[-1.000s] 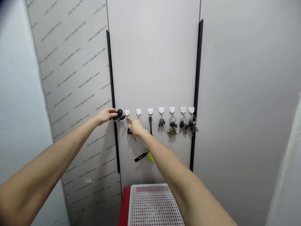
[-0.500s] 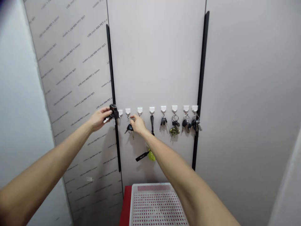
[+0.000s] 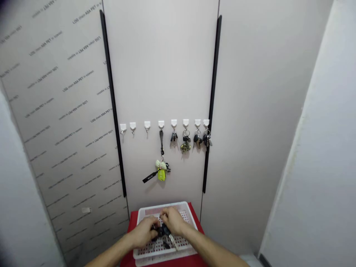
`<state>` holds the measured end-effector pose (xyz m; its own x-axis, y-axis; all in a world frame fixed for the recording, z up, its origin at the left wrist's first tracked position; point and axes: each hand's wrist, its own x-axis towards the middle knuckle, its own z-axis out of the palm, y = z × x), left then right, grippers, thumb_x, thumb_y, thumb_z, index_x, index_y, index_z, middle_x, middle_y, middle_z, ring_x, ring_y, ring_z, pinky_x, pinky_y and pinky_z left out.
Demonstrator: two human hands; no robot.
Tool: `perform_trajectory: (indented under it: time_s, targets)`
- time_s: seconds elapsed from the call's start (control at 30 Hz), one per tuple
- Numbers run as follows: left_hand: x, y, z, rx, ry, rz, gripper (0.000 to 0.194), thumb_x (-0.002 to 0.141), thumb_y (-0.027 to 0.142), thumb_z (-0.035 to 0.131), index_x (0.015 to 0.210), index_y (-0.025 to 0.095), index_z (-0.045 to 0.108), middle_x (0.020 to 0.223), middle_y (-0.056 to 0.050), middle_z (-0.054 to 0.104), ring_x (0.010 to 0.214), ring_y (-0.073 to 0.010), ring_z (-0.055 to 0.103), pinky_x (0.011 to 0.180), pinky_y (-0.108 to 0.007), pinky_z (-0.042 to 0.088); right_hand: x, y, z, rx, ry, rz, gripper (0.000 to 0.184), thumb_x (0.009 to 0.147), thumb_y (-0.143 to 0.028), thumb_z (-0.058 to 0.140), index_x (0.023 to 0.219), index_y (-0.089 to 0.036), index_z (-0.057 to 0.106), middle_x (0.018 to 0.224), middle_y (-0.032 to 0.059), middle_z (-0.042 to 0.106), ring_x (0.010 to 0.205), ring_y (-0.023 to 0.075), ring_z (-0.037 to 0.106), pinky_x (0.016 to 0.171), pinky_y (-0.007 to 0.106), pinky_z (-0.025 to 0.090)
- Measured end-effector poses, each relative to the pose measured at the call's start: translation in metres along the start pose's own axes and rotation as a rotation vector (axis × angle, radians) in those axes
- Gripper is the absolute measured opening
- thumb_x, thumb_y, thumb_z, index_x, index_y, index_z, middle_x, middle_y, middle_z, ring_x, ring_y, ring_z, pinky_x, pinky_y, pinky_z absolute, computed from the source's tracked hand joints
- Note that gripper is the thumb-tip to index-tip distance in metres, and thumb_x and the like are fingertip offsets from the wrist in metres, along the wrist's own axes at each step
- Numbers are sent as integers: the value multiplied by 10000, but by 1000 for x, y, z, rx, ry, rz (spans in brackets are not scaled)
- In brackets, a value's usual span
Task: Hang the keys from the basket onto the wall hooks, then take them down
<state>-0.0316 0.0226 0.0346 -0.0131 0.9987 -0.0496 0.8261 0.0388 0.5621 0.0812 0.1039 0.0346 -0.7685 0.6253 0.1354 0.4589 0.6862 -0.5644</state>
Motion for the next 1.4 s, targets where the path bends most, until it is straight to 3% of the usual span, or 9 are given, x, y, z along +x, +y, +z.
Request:
perform_trajectory:
  time_s: [0.13,0.23,0.3,0.37,0.53,0.83,1.0,1.17,1.4]
  targets:
    - [9,24,-29,48,-22,45,191,549,136,427,699,190,534,700,-9,556,666,-146,484,595,-243,347,4,-7,-34,4,23,-57,246,638,-159,336,647,-136,581,604,21,576,566,107,492,531,200,357]
    - [34,60,-87,-50,328,142,190,614,184,396,754,161,522,756,-33,556,691,-124,484,635,-222,349,31,-31,-106,82,424,-95,275,671,-216,341,834,-126,544,771,51,572,650,109,497,609,214,369]
    - [57,83,-125,-117,623,82,267,639,257,394,861,143,488,838,-58,543,732,-128,486,667,-232,348,52,-49,-155,94,736,-49,328,695,-263,321,938,-126,495,851,70,550,689,110,500,649,226,365]
    - [77,101,-151,-125,759,-3,354,633,330,407,930,144,457,888,-77,532,774,-147,485,666,-249,351,70,-63,-189,44,871,6,379,685,-293,352,1004,-113,449,885,86,537,734,122,499,680,234,355]
    - [103,115,-166,-55,697,-130,255,652,311,358,736,153,540,750,-81,575,697,-173,513,569,-254,355,89,-74,-212,-66,770,146,340,666,-304,383,936,-132,499,805,79,563,715,135,511,637,228,354]
    - [78,141,-227,-338,867,72,258,667,248,323,723,133,547,632,-27,577,531,-75,500,465,-159,346,79,-109,-258,-323,732,133,287,692,-288,330,735,-163,585,695,46,590,632,109,502,563,188,327]
    - [58,148,-221,-349,775,138,238,651,243,359,712,125,556,555,-15,556,465,-63,465,432,-155,331,66,-112,-262,-486,730,61,280,693,-296,337,804,-190,571,756,43,589,680,124,497,576,205,327]
    - [41,137,-197,-441,636,86,218,653,228,367,712,112,542,490,-5,511,402,-45,419,384,-146,297,65,-113,-271,-557,531,110,249,666,-267,382,785,-187,585,742,48,591,653,123,500,560,212,331]
    - [24,134,-174,-564,496,30,228,663,231,363,774,112,522,521,-7,503,388,-39,397,332,-140,269,84,-141,-269,-726,593,-26,282,701,-285,342,851,-200,565,832,81,571,766,170,494,627,255,335]
